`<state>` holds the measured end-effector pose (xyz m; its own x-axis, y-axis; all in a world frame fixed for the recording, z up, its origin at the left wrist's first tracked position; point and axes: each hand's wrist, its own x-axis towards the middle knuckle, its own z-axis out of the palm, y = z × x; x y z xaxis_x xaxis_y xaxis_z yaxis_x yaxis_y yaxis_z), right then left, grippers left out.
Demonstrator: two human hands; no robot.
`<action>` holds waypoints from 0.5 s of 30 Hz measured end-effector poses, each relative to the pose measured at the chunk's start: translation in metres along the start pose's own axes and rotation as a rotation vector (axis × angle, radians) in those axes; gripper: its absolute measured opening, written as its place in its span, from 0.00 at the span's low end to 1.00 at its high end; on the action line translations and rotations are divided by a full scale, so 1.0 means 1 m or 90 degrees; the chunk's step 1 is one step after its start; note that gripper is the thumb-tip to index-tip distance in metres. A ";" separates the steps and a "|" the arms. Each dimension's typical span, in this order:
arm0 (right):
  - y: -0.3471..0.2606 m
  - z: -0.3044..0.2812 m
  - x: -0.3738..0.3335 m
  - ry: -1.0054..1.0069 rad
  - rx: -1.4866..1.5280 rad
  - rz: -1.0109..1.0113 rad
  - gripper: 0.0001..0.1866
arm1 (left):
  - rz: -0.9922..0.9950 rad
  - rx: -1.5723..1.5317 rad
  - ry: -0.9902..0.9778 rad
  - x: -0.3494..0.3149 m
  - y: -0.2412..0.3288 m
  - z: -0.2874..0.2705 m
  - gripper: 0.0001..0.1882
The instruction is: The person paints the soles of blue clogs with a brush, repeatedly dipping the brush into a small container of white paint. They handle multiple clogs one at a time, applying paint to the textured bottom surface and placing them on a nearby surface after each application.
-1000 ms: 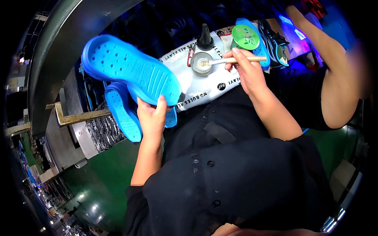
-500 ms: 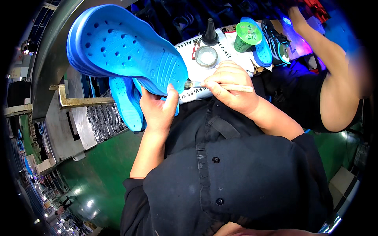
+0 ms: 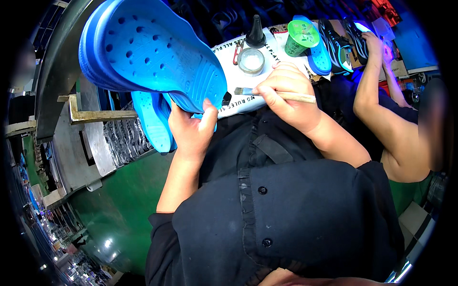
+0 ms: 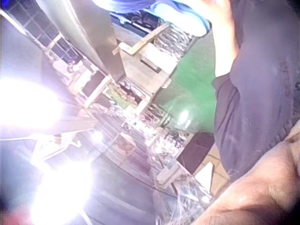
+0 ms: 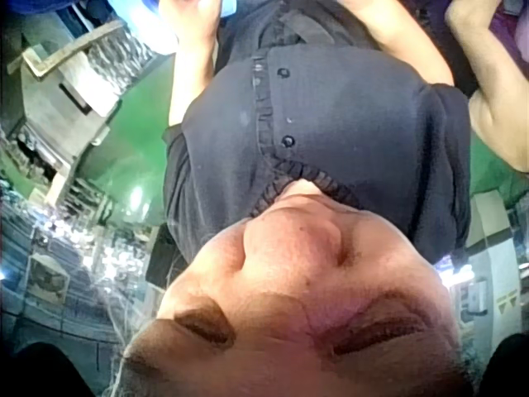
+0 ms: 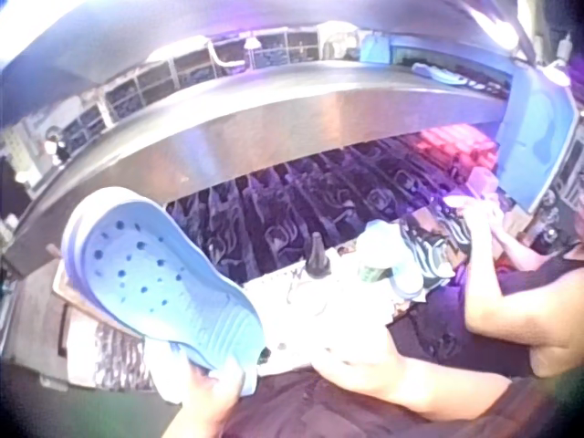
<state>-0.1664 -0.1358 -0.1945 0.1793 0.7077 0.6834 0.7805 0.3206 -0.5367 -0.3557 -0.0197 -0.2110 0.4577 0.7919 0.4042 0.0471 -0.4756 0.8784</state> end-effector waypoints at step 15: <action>-0.009 0.007 0.001 -0.002 0.090 0.000 0.07 | 0.092 -0.013 0.013 -0.006 -0.009 0.004 0.18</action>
<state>-0.1772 -0.1337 -0.1927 0.1772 0.7093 0.6822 0.6884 0.4061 -0.6010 -0.3549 -0.0217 -0.2220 0.4404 0.7229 0.5324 -0.0362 -0.5782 0.8151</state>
